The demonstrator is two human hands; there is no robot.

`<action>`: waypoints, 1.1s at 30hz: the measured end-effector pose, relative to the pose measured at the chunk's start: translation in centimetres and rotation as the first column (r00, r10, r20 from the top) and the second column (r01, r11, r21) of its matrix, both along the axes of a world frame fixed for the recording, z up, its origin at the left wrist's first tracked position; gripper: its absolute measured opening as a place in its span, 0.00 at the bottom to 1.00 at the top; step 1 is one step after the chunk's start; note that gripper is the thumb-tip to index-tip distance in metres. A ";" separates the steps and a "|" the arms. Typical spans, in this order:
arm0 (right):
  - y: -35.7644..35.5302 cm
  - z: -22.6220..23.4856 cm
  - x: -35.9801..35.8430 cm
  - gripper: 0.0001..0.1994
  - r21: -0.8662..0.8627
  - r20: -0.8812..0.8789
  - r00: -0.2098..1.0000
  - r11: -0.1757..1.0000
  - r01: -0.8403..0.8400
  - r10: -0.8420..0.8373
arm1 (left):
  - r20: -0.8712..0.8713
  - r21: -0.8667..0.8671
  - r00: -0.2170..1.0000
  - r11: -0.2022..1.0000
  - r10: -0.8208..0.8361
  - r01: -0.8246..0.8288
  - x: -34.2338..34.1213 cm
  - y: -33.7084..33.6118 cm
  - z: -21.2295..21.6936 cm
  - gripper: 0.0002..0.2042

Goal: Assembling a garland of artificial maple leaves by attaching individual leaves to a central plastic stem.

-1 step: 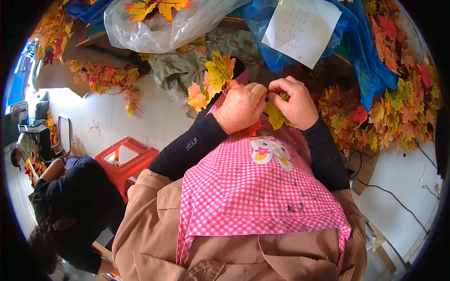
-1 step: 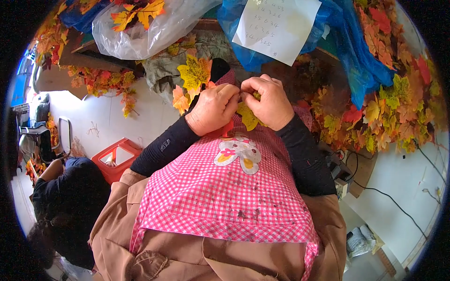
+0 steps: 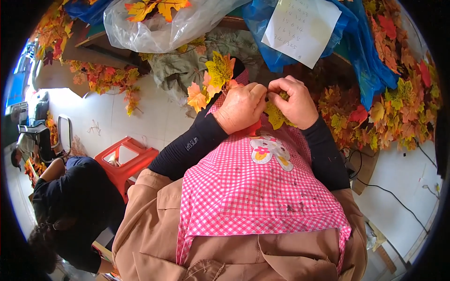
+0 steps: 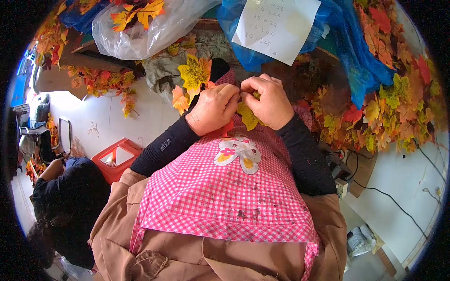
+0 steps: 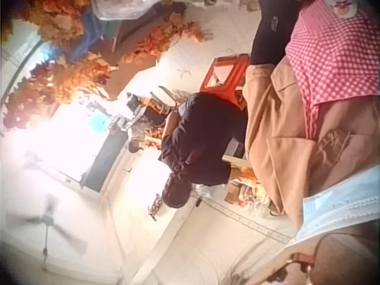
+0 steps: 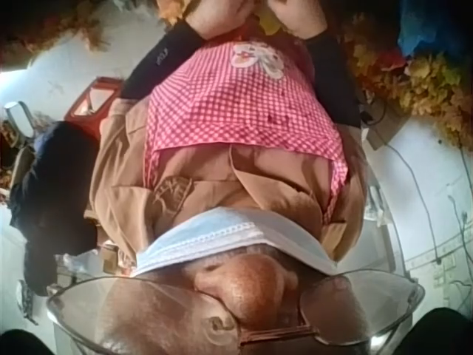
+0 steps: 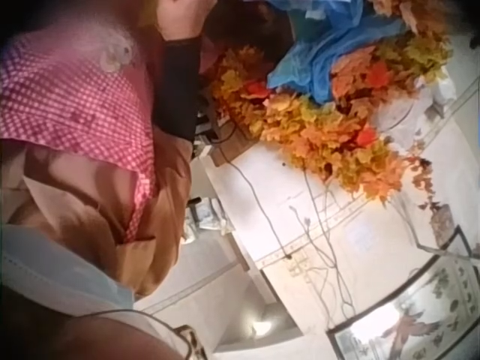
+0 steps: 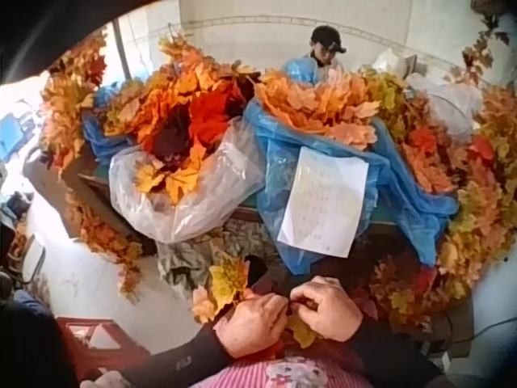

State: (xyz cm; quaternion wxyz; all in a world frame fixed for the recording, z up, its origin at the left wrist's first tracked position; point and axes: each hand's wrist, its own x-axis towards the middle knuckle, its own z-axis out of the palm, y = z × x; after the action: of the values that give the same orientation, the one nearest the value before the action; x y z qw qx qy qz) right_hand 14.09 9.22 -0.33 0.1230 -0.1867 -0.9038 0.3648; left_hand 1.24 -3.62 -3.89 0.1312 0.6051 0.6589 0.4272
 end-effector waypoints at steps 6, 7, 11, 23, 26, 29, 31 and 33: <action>-1.3 -0.4 -0.1 0.12 0.060 -0.040 0.999 0.998 0.027 -0.025 | -0.018 -0.014 0.994 0.994 0.110 -0.110 -0.1 0.2 -0.1 0.05; -2.3 -0.3 0.1 0.15 0.146 -0.092 0.994 0.987 0.069 -0.055 | 0.048 0.036 0.986 0.987 0.157 -0.159 -0.4 0.3 -0.2 0.06; -4.3 -0.9 1.1 0.23 0.340 -0.113 0.994 0.939 0.053 -0.015 | 0.559 -0.118 0.815 0.988 0.151 -0.102 -1.6 0.0 -0.9 0.08; -0.9 2.0 1.4 0.12 0.333 -0.215 0.977 0.939 0.083 -0.011 | 0.711 -0.242 0.698 0.961 0.084 0.132 -3.2 -1.0 1.9 0.08; 0.0 1.7 1.3 0.12 0.349 -0.018 0.997 0.935 -0.068 0.079 | 0.686 -0.132 0.727 0.985 0.013 0.107 -3.7 -0.8 2.3 0.08; 0.1 3.2 0.9 0.12 -0.340 -0.050 0.998 0.940 0.029 -0.048 | 0.355 -0.131 0.935 0.989 -0.019 0.070 -3.7 -0.9 3.1 0.07; 0.8 2.9 0.7 0.12 -0.506 -0.069 0.997 0.863 0.005 -0.046 | 0.112 -0.056 0.993 0.997 -0.041 0.047 -3.9 -0.5 3.5 0.08; 1.1 2.5 0.6 0.15 -0.762 -0.129 0.991 0.643 -0.078 -0.032 | -0.217 0.136 0.976 0.990 -0.016 0.046 -3.8 0.3 3.3 0.08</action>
State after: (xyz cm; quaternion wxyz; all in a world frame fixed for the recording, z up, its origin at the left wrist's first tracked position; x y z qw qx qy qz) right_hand 14.67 10.34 2.12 0.0870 -0.1853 -0.6574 0.7252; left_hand -2.58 -3.29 -0.55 0.0229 0.6657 0.6280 0.4024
